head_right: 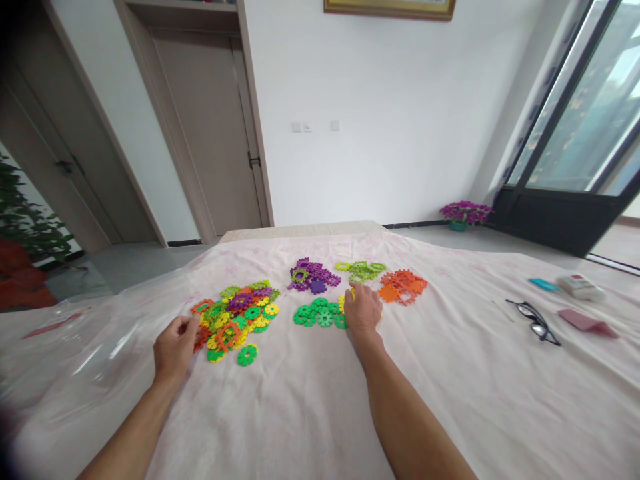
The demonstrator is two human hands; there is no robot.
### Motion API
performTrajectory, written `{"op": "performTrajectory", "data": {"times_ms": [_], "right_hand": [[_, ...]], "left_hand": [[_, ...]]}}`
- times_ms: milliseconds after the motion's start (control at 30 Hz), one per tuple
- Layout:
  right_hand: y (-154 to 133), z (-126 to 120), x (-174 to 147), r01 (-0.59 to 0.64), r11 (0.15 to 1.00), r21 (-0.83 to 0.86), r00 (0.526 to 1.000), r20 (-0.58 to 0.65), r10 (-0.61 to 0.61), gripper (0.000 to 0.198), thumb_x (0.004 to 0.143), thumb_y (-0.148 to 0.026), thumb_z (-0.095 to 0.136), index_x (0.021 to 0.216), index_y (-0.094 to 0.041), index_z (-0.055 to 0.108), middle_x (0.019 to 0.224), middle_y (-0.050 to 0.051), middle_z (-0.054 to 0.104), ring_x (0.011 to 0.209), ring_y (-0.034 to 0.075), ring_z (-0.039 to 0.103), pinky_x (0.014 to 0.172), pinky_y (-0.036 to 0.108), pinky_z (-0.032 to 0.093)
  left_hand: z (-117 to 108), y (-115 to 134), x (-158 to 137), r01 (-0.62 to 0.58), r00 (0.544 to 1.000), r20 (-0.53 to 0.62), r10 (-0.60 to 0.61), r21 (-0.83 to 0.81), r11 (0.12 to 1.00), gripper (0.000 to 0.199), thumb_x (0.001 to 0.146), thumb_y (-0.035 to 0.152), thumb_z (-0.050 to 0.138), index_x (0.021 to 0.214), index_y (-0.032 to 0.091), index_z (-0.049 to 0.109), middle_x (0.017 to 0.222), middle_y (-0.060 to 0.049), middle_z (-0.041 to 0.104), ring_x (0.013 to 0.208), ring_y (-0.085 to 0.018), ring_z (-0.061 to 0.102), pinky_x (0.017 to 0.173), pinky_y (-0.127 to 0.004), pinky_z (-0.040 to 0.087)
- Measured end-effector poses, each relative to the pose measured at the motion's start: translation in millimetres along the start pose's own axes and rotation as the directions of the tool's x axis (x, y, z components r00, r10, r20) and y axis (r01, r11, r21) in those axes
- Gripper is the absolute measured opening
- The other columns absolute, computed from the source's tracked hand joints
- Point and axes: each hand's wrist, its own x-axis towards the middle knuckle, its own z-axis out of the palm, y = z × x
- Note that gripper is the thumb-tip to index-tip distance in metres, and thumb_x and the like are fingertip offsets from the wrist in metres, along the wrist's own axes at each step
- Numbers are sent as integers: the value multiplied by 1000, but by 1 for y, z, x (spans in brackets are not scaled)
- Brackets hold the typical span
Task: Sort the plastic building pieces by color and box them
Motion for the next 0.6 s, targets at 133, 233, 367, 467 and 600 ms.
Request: {"op": "performTrajectory", "data": {"times_ms": [133,233,367,467,600], "right_hand": [[1,7,-4,109,992,-59,987,129,-100,37,94,-45,49,121,-29,69,133,7,61,123,30,49,100,41,33],[1,8,-5,158,981,-115,970,202,-132,36,94,-44,48,119,-29,70,132,6,62,122,30,50,100,42,32],[5,8,-2,139,975,-171,978,181,-108,38,94,-42,47,122,-28,68,134,8,61,121,30,51,99,42,32],[11,10,1,118,972,-202,986,138,-91,38,94,-40,48,123,-27,67,135,9,59,122,31,49,101,43,31],[20,14,4,96,971,-218,994,70,-83,37,93,-36,51,124,-25,67,136,10,59,126,32,45,103,45,29]], "left_hand": [[0,0,0,8,1000,9,-7,-18,1000,31,81,51,56,74,22,63,67,1,68,68,-19,62,66,-27,43],[0,1,-1,22,1000,19,-21,-21,1000,31,82,51,57,74,22,62,67,2,67,68,-18,62,66,-27,43],[-1,2,-1,15,1000,21,-15,-16,1000,31,82,51,57,74,22,62,66,2,66,67,-18,62,66,-27,43],[-1,3,-1,17,1000,15,-16,-20,1000,31,82,51,56,74,21,62,66,2,66,67,-18,62,66,-27,42],[-2,4,-2,38,999,26,-37,-34,999,31,82,51,56,74,21,62,65,2,66,66,-18,62,65,-27,43]]}}
